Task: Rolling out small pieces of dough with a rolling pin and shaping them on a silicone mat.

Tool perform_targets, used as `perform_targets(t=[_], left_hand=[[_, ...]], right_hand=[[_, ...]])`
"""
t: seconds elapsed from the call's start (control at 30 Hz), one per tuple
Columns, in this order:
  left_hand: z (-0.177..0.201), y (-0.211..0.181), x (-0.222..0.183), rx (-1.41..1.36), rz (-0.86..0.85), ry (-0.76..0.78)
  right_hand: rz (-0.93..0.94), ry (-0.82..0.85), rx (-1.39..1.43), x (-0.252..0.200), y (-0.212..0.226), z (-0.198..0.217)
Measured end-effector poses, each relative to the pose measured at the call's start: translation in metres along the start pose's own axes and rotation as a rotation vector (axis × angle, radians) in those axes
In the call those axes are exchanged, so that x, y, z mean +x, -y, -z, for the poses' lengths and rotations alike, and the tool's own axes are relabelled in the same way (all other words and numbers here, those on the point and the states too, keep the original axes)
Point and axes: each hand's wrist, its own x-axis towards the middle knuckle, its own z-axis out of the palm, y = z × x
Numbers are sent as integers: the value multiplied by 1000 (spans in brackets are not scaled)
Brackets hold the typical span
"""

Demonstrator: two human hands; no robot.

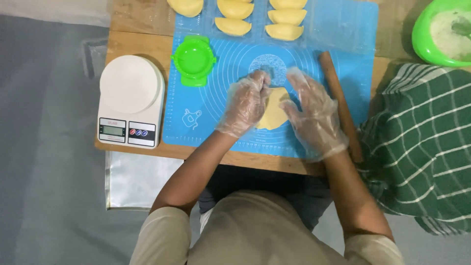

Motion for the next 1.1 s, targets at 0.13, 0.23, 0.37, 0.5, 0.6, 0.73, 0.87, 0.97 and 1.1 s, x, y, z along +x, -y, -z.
perform_targets(t=[0.13, 0.23, 0.37, 0.5, 0.6, 0.73, 0.87, 0.97, 1.1], left_hand=[[33, -5, -11, -497, -54, -51], [50, 5, -13, -469, -172, -209], [88, 38, -9, 193, -27, -247], [128, 36, -5, 463, 355, 126], [120, 46, -8, 528, 338, 252], [91, 43, -16, 592, 187, 263], [20, 39, -35, 450, -37, 235], [13, 1, -33, 374, -88, 245], [30, -39, -19, 253, -180, 254]], right_hand=[[-56, 338, 169, 18, -21, -26], [-72, 463, 344, 21, -24, -30], [-242, 491, 475, 22, -27, -25], [-327, 483, 473, 26, -22, -9], [-367, 522, 462, 36, -14, 10], [-328, 195, 795, 32, -16, 20], [-452, -45, 801, 32, -26, 29], [-563, -168, 777, 27, -39, 27], [-518, -232, 758, 32, -33, 33]])
